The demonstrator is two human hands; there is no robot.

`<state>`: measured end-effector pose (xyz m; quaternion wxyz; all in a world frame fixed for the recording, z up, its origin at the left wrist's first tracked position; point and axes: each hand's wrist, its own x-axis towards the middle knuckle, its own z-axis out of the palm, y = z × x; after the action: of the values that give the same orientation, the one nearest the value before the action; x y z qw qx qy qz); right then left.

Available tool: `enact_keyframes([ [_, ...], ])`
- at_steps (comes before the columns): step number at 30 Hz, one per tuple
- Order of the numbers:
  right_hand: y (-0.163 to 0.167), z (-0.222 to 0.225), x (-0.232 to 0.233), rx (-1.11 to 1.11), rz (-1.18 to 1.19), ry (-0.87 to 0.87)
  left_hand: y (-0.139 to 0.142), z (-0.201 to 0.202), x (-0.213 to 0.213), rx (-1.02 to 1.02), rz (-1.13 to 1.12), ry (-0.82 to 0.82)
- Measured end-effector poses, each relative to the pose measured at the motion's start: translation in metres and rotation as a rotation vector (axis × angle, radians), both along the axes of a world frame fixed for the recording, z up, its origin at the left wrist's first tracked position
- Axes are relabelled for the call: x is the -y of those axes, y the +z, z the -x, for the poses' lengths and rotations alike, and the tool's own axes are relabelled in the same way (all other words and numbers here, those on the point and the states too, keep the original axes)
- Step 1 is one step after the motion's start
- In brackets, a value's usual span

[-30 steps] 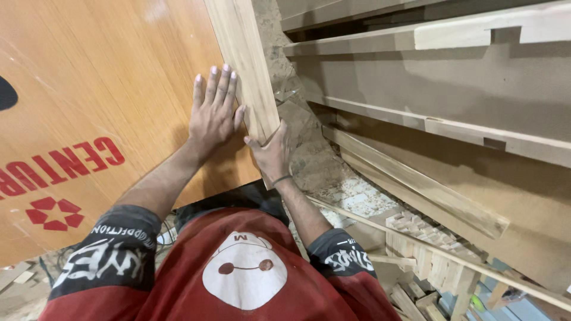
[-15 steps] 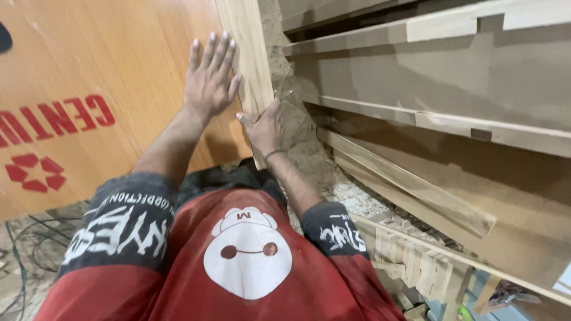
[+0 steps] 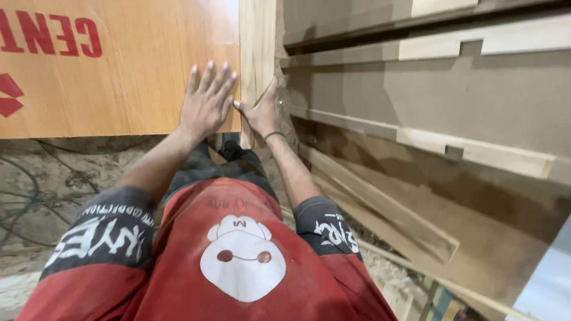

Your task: The person positions a large plywood sheet on a wooden frame, aligns a wooden strip along its edge, and uses a nail gun to fasten the strip. They then use a square tool to check alignment and continue adjusting the frame components.

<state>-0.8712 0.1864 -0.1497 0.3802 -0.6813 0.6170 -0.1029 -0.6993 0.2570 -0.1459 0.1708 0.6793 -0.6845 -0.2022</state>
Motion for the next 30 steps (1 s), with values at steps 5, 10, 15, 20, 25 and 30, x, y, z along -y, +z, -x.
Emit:
enact_keyframes([
  [5, 0.002, -0.004, 0.0, -0.023, -0.079, -0.031, 0.001, 0.004, -0.009, 0.192, 0.035, 0.01],
  [10, 0.004, -0.009, 0.005, -0.048, -0.019, -0.005, 0.01, 0.003, 0.0, 0.249, 0.051, 0.018],
  [15, 0.007, -0.011, 0.008, -0.094, 0.063, 0.04, 0.01, 0.001, -0.004, 0.241, 0.053, 0.032],
  [20, 0.013, -0.016, 0.007, -0.121, -0.038, 0.005, -0.004, 0.0, -0.006, 0.235, 0.169, 0.099],
  [25, 0.016, -0.024, 0.013, -0.212, -0.036, 0.016, -0.011, -0.001, -0.011, 0.179, 0.213, 0.11],
  [30, 0.023, -0.031, 0.02, -0.05, 0.054, 0.076, -0.01, -0.03, -0.059, 0.042, 0.186, 0.024],
])
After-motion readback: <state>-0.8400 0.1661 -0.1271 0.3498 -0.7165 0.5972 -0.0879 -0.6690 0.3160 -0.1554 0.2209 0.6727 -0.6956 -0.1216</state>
